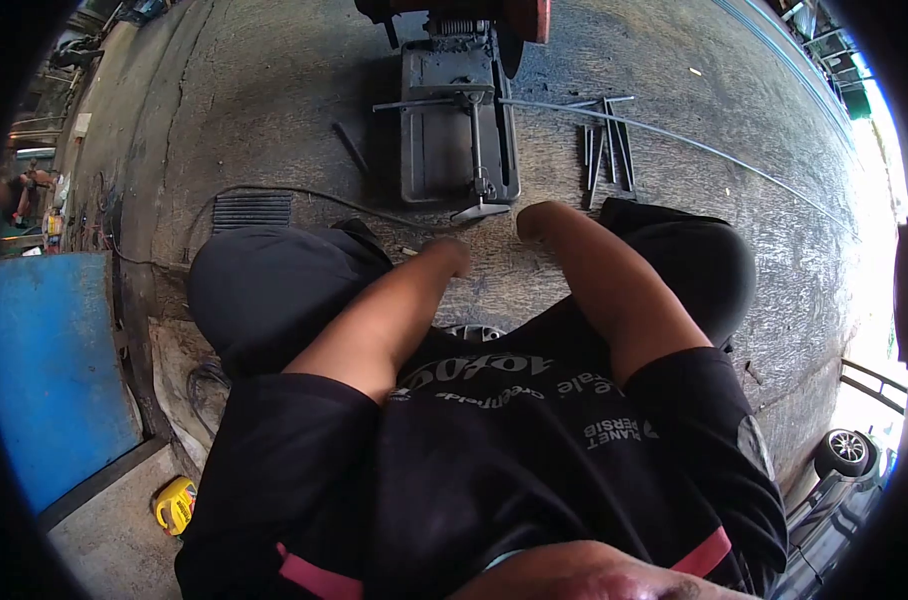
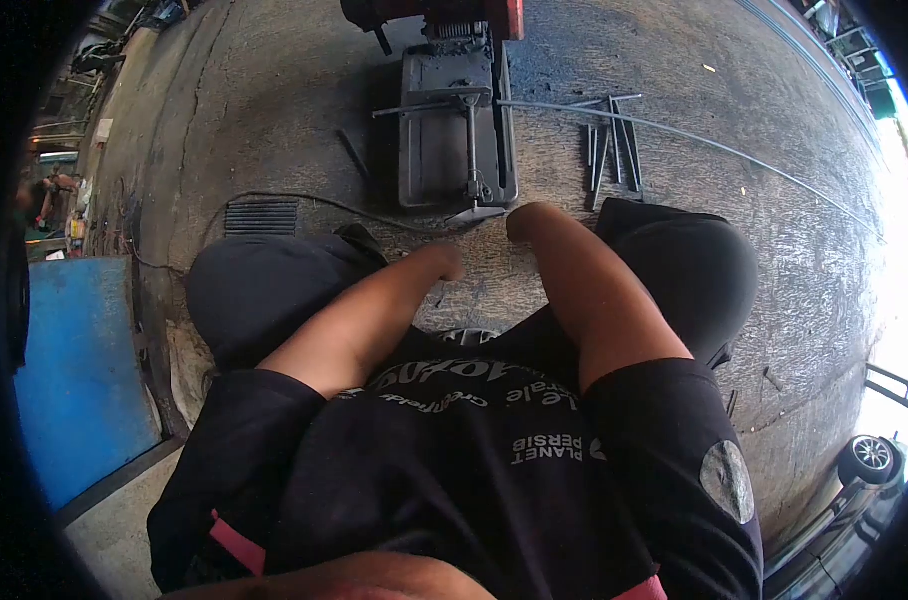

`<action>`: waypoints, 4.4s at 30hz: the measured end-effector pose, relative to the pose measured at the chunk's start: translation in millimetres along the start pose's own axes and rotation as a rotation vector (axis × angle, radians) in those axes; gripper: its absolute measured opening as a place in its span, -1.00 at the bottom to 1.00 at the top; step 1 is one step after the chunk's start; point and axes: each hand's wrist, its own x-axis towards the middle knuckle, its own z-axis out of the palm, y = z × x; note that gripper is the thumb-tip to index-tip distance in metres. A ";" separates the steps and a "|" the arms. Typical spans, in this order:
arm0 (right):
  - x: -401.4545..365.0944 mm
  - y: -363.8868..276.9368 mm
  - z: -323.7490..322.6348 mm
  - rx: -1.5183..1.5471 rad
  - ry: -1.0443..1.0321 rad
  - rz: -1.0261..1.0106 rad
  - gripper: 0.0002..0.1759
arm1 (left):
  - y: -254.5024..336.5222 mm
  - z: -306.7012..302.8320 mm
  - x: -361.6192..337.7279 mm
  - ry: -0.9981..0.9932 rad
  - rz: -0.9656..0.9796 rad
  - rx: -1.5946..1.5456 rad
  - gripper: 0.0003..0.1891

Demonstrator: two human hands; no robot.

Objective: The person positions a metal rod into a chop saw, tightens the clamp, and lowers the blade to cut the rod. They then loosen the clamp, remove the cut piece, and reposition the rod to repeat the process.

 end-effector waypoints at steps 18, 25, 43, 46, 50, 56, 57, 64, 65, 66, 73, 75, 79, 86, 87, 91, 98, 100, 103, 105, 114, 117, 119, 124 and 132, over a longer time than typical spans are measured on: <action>10.6 0.0 3.2 -0.018 -0.118 0.052 -0.62 | 2.4 9.1 24.0 0.031 -0.013 0.033 -0.55; 31.1 12.6 12.0 -0.034 -0.063 0.018 -0.62 | 50.2 -15.1 -73.1 0.774 0.099 -0.174 -0.29; 25.7 7.0 8.0 -0.027 -0.049 0.041 -0.66 | 44.0 -19.4 -62.6 0.436 0.049 -0.171 -0.45; 30.6 10.2 7.4 -0.033 -0.093 0.062 -0.64 | 48.0 -14.9 -69.3 0.544 0.015 -0.205 -0.49; 23.6 9.5 9.3 -0.041 -0.022 0.001 -0.67 | 47.4 -2.5 -46.3 0.718 -0.220 -0.225 -0.56; 35.7 13.7 15.6 -0.024 0.032 0.016 -0.67 | 34.5 -9.1 -30.3 -0.498 -0.160 -0.577 -0.52; 37.5 15.5 18.0 -0.018 0.030 0.014 -0.67 | 35.7 -10.1 -25.5 -0.280 0.001 -0.269 -0.51; 34.5 13.6 16.5 -0.026 0.030 0.030 -0.67 | 54.4 -21.5 -75.1 0.442 0.028 -0.133 -0.26; 33.1 13.5 16.5 -0.022 0.055 0.024 -0.66 | 53.1 -22.1 -74.7 0.444 0.028 -0.133 -0.26; 33.1 13.0 15.4 -0.021 0.054 0.024 -0.66 | 52.8 -21.9 -74.7 0.504 -0.009 -0.151 -0.19; 36.8 11.2 16.3 -0.026 0.022 -0.002 -0.66 | 36.6 -17.3 -1.5 -0.176 -0.092 -0.108 -0.35; 25.2 9.0 7.8 -0.028 0.021 -0.011 -0.66 | 29.4 -7.4 -8.3 -0.263 -0.014 -0.114 -0.43; 26.3 7.3 12.3 -0.043 0.010 -0.031 -0.66 | 40.9 -21.7 -26.8 0.088 0.149 0.141 -0.43; 18.6 2.6 4.3 -0.045 -0.023 -0.028 -0.64 | 55.5 -24.9 -65.8 0.568 -0.182 -0.396 -0.54; 20.9 3.8 5.7 -0.045 -0.020 -0.029 -0.64 | 53.1 -24.2 -62.7 0.437 -0.142 -0.217 -0.55; 31.8 7.7 9.0 -0.063 -0.005 -0.040 -0.64 | 37.9 -17.7 -37.0 -0.236 -0.070 -0.039 -0.57; 13.7 -3.6 1.5 -0.002 -0.045 0.070 -0.62 | 63.6 -24.0 -74.2 0.479 0.028 -0.123 -0.33; 27.0 3.9 5.8 -0.014 -0.035 0.042 -0.63 | 56.8 -22.6 -72.0 0.458 -0.119 -0.184 -0.23; 39.7 11.5 15.7 -0.042 -0.038 0.018 -0.64 | 53.5 -18.5 -75.1 0.509 -0.252 -0.147 -0.11; 44.2 11.9 16.7 -0.063 -0.041 0.022 -0.64 | 59.3 -17.7 -75.3 0.557 -0.274 -0.248 -0.14; 27.8 -5.4 10.6 -0.119 -0.032 -0.095 -0.68 | 17.1 -21.4 -42.8 -0.230 -0.209 -0.407 -0.49; -13.5 -42.5 -23.4 -0.069 -0.041 -0.023 -0.73 | -14.5 -39.8 -52.6 -0.237 -0.209 -0.688 -0.43; -7.5 -54.3 -32.9 0.159 -0.050 0.104 -0.77 | -50.5 -48.8 -34.3 -0.205 -0.162 -0.733 -0.46; 72.9 -53.8 -78.0 -0.204 0.056 -0.246 -0.77 | -109.6 -97.1 -75.6 0.737 -0.393 -1.199 -0.72; 121.8 -97.1 -104.2 1.330 0.584 0.040 -0.77 | -222.7 -145.2 36.5 1.095 -0.492 -1.928 -0.82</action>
